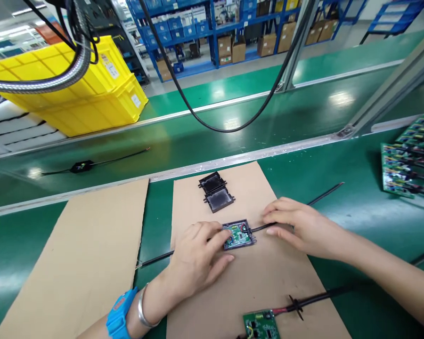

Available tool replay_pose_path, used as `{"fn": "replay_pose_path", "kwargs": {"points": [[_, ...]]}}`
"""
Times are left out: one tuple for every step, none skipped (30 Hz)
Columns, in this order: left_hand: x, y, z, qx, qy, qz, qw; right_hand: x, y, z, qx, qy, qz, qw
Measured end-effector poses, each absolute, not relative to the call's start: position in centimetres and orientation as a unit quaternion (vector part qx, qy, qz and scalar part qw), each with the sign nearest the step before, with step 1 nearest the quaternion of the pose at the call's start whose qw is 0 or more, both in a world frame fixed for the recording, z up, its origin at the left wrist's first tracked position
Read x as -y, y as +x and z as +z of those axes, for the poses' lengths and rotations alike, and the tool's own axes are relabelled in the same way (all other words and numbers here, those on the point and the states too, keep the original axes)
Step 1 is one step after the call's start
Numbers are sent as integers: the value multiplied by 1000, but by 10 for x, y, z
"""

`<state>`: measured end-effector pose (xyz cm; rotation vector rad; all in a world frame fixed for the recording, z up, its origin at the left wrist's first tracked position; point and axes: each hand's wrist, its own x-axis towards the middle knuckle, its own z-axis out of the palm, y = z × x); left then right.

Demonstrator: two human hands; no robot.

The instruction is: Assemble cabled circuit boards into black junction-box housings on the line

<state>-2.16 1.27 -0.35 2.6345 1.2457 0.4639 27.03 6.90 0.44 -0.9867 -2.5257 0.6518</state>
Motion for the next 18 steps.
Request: {"fn": "replay_pose_path", "kwargs": {"points": [[-12, -17, -3, -398, 905, 136, 72, -67, 266, 2, 893, -342, 232, 175], [-12, -12, -3, -376, 918, 111, 53, -65, 261, 0, 895, -337, 233, 176], [-12, -8, -3, -362, 927, 87, 39, -63, 257, -1, 897, -332, 233, 177], [-12, -5, -3, -352, 933, 67, 31, -62, 254, -1, 898, -328, 233, 177], [-13, -2, -2, -347, 936, 53, 29, -62, 251, -1, 900, -325, 233, 175], [-13, -1, -2, -347, 936, 45, 34, -62, 250, -1, 901, -323, 232, 173], [-14, 0, -1, -348, 935, 42, 45, -62, 250, -1, 902, -324, 230, 170], [-14, 1, 0, -351, 933, 45, 59, -62, 251, 0, 902, -324, 228, 169], [-15, 0, 1, -354, 931, 54, 75, -62, 253, 0, 902, -327, 226, 168], [-15, -1, 2, -357, 927, 66, 92, -62, 256, 0, 901, -332, 223, 168], [-15, -2, 3, -362, 923, 81, 105, -63, 259, 1, 900, -338, 219, 166], [-15, -4, 3, -369, 917, 98, 116, -63, 263, 1, 899, -345, 215, 162], [-14, -6, 2, -381, 909, 116, 122, -64, 267, 0, 899, -353, 208, 156], [-13, -8, 0, -401, 898, 133, 125, -65, 271, -1, 899, -361, 198, 148], [-12, -9, -2, -426, 884, 147, 127, -65, 275, -2, 901, -366, 186, 141], [-11, -11, -5, -450, 870, 156, 129, -66, 278, -4, 904, -365, 175, 134], [-9, -12, -8, -470, 857, 163, 133, -67, 280, -5, 908, -362, 163, 131], [-8, -13, -10, -482, 849, 166, 140, -67, 281, -7, 912, -356, 154, 132]]}}
